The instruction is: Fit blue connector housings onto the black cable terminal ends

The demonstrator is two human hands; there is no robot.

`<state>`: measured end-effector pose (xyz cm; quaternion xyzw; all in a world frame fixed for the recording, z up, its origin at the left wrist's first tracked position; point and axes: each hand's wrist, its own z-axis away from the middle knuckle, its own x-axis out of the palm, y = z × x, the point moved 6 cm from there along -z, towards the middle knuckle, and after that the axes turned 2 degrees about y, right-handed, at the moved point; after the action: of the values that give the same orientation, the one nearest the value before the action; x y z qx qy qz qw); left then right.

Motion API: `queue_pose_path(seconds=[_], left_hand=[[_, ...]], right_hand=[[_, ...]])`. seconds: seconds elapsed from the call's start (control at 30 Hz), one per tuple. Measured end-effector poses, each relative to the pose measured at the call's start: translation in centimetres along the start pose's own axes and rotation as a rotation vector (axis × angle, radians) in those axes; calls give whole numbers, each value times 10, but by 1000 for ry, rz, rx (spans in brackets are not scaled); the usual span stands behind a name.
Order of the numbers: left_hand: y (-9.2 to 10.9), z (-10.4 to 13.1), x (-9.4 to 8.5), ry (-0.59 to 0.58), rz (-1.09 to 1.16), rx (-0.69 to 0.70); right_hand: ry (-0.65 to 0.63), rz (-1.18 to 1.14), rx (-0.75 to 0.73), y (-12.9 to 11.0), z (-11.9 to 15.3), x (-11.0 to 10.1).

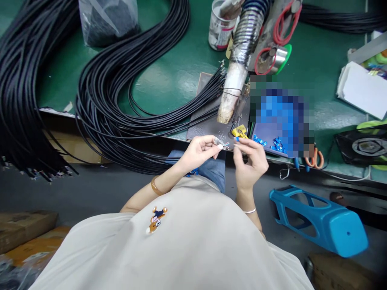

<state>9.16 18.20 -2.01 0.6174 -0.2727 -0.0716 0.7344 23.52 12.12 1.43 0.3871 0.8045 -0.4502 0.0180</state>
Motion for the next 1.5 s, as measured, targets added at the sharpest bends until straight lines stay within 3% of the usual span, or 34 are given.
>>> queue_pose_path(seconds=[0.07,0.13,0.27,0.43,0.6,0.77,0.9,1.0,1.2,1.5], left_hand=[[1,0,1,-3,-26,-11],[1,1,2,-5,-43,-20],[5,1,5,-2,-56,26],[6,2,5,26,-122,79],[0,4,6,-29,-96,91],[1,7,7,-144,-80,82],[2,9,6,-191,-116,58],[1,9,6,-194,-116,48],[2,10,10,-207,-114,32],[3,8,9,-128,-26,-58]], right_hand=[[-6,-119,142,8,-4,-3],[-125,-249,252,13,-7,2],[-305,-373,337,13,-6,14],[-297,-364,331,12,-3,16],[-187,-191,181,5,0,10],[-198,-454,364,23,4,12],[-265,-477,377,26,1,12],[-358,-465,357,21,1,15],[-386,-481,368,22,0,15],[-311,-406,319,13,-3,10]])
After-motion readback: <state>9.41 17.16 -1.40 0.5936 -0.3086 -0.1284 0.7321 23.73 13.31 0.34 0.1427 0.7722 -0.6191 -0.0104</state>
